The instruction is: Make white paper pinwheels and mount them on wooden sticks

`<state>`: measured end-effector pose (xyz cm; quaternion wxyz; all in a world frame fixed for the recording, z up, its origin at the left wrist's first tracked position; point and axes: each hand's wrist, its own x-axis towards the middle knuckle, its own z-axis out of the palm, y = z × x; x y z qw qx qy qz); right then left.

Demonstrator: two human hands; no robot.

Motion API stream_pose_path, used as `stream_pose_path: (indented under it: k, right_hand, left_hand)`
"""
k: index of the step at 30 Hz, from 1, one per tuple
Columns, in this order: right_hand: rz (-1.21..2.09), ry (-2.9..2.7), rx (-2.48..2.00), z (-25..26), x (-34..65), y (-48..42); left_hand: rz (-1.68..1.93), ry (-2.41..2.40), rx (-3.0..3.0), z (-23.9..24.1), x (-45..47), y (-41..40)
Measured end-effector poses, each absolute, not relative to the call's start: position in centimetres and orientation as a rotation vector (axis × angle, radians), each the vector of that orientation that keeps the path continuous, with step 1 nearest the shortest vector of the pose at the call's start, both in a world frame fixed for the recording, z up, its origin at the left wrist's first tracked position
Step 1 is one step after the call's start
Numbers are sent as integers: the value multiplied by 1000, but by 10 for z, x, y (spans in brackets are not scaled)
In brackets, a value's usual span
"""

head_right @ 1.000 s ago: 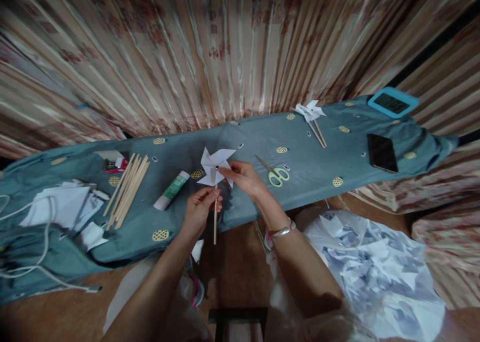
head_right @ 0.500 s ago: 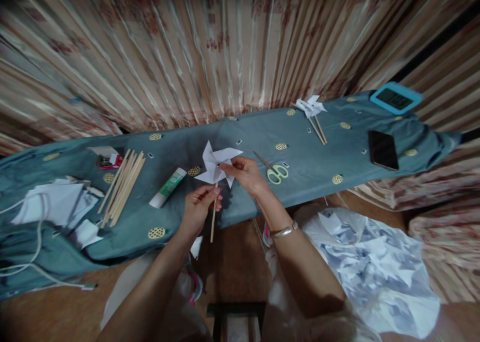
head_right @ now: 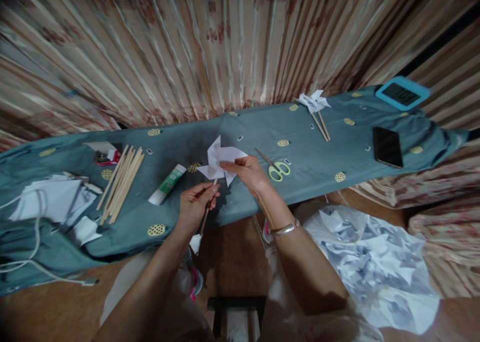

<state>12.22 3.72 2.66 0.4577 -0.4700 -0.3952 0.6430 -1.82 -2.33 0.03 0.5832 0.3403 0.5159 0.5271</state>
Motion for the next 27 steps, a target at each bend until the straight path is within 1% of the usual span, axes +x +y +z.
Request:
stream_pose_path:
  k: [9,21,27]
  right_hand:
    - [1571,-957,-1083,30,121,36]
    - [1599,-980,-1016,33,125,34]
    - [1611,-948,-991,34,123,33]
  left_hand:
    - [1217,1189,727,3,-25,-22]
    - [960,913,446,14,-29,-24]
    - [949,851,415,12,-26,-25]
